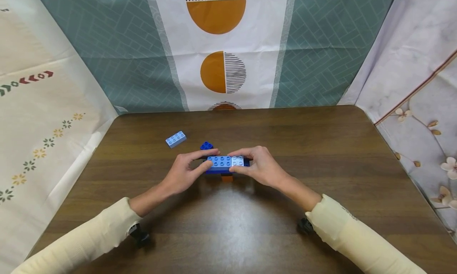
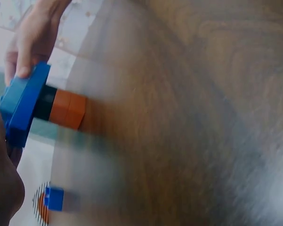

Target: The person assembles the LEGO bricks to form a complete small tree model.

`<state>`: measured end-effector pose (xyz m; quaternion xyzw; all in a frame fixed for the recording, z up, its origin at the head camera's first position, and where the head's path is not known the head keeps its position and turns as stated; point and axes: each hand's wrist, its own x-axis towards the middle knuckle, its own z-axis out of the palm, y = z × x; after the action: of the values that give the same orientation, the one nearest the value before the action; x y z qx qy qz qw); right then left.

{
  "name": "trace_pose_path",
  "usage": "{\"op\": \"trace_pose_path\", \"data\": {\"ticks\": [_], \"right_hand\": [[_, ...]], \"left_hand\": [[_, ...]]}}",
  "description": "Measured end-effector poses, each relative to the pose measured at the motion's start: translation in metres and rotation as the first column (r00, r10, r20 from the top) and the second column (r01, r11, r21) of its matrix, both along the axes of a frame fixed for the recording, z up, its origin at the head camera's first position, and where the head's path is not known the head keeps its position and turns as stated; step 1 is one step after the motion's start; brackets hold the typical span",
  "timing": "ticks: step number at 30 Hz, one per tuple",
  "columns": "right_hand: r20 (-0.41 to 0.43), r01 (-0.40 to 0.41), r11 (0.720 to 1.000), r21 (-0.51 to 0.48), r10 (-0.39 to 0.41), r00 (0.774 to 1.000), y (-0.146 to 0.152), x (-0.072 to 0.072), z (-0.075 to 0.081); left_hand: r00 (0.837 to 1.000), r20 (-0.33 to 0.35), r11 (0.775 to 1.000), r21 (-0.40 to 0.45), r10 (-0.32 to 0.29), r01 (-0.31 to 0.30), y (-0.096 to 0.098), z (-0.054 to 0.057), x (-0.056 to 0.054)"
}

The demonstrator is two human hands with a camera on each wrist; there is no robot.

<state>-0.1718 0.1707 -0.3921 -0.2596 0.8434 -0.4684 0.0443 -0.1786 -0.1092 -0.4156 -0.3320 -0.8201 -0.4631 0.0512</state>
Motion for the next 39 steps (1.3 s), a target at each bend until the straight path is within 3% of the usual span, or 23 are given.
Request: {"op": "trace_pose_path", "data": {"ticks": [4, 9, 12, 14, 18, 20, 23, 27, 32, 39], "right_hand": [[0.018, 0.015, 1.0, 0.004, -0.015, 1.0, 0.0, 0.001, 0.001], [0.021, 0.025, 1.0, 0.017, -0.025, 0.999, 0.0, 0.002, 0.001], [0.02, 0.02, 1.0, 0.017, -0.02, 1.0, 0.0, 0.002, 0.002], [0.021, 0.017, 1.0, 0.017, -0.017, 1.0, 0.0, 0.001, 0.002], [0.031, 0.018, 1.0, 0.019, -0.018, 0.999, -0.001, 0.001, 0.002], [0.036, 0.018, 1.0, 0.02, -0.019, 0.999, -0.001, 0.001, 0.002], [0.042, 0.017, 1.0, 0.019, -0.018, 0.999, -0.001, 0.001, 0.003], [0.053, 0.013, 1.0, 0.01, -0.013, 0.999, -0.002, 0.001, 0.003], [0.063, 0.016, 1.0, 0.005, -0.016, 0.998, -0.002, 0.001, 0.003], [0.063, 0.021, 1.0, 0.007, -0.022, 0.998, -0.001, 0.0, 0.002]], "left_hand": [[0.996, 0.003, 0.995, 0.037, 0.089, -0.09, -0.013, -0.002, -0.012], [0.971, -0.099, 0.975, -0.007, 0.218, -0.22, -0.034, -0.009, -0.032], [0.941, -0.147, 0.95, -0.03, 0.305, -0.312, -0.048, -0.012, -0.044], [0.912, -0.153, 0.918, -0.051, 0.381, -0.393, -0.057, -0.014, -0.051], [0.855, -0.11, 0.845, -0.132, 0.507, -0.518, -0.075, -0.02, -0.063], [0.834, -0.086, 0.814, -0.182, 0.545, -0.551, -0.083, -0.024, -0.068], [0.828, -0.027, 0.799, -0.244, 0.56, -0.549, -0.094, -0.03, -0.073], [0.837, 0.026, 0.807, -0.283, 0.547, -0.518, -0.104, -0.033, -0.075], [0.849, -0.002, 0.81, -0.301, 0.528, -0.504, -0.109, -0.034, -0.076], [0.846, -0.022, 0.804, -0.297, 0.533, -0.515, -0.112, -0.034, -0.078]]}}
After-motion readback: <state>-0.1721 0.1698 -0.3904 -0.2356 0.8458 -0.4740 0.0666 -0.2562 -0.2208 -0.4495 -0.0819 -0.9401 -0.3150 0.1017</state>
